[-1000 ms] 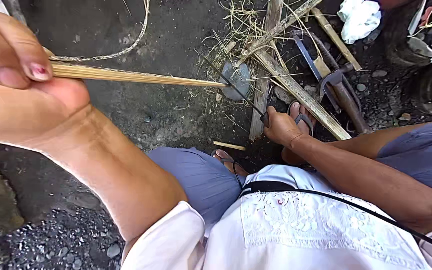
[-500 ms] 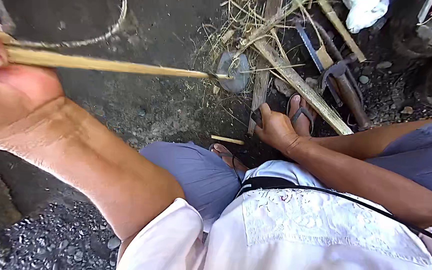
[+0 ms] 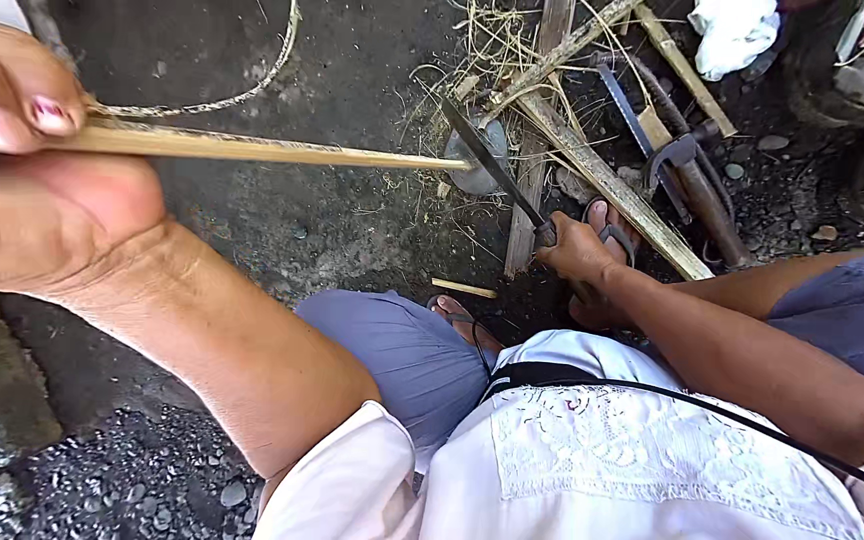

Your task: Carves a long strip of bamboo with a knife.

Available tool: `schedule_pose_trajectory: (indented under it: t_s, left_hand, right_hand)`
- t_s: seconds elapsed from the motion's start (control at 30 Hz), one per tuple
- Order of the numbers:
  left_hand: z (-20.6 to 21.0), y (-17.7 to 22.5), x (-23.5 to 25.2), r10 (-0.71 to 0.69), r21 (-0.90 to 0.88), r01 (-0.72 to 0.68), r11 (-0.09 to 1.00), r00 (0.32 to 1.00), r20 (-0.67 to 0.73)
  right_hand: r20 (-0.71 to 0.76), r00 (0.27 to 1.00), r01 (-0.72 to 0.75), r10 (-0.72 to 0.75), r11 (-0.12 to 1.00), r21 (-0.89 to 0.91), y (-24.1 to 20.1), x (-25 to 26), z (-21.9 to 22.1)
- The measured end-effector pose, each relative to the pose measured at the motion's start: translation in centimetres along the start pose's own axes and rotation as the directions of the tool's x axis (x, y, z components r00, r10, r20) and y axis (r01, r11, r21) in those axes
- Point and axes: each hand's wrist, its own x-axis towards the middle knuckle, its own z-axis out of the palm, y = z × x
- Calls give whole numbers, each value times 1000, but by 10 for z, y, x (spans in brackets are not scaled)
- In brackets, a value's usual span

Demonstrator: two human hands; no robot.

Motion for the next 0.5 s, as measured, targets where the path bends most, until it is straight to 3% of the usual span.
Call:
schedule_pose_trajectory:
  t_s: [0.03,0.17,0.3,0.4,0.5]
  left_hand:
    - [4,4,1,4,-34,-3,999,1000,15]
    - [69,16,1,117,-162,-143,976,980,-160]
    - [107,19,4,181,-142,-203,969,971,-156]
    - [113,20,4,160,-106,-184,977,966,-203]
    - [121,20,3,132,-50,-152,987,950,-283]
  right_hand:
    - [-45,999,12,-13,999,-30,-6,-5,1]
    - [-161,960,219,-228,973,-71,-58,-42,-6]
    - [-208,833,496,-513,858,-131,-115,-84,-18]
    - [-190,790,576,-583,812,-100,-136,-108,-15]
    - [-156,788,583,-595,804,-119,-126,-102,-4]
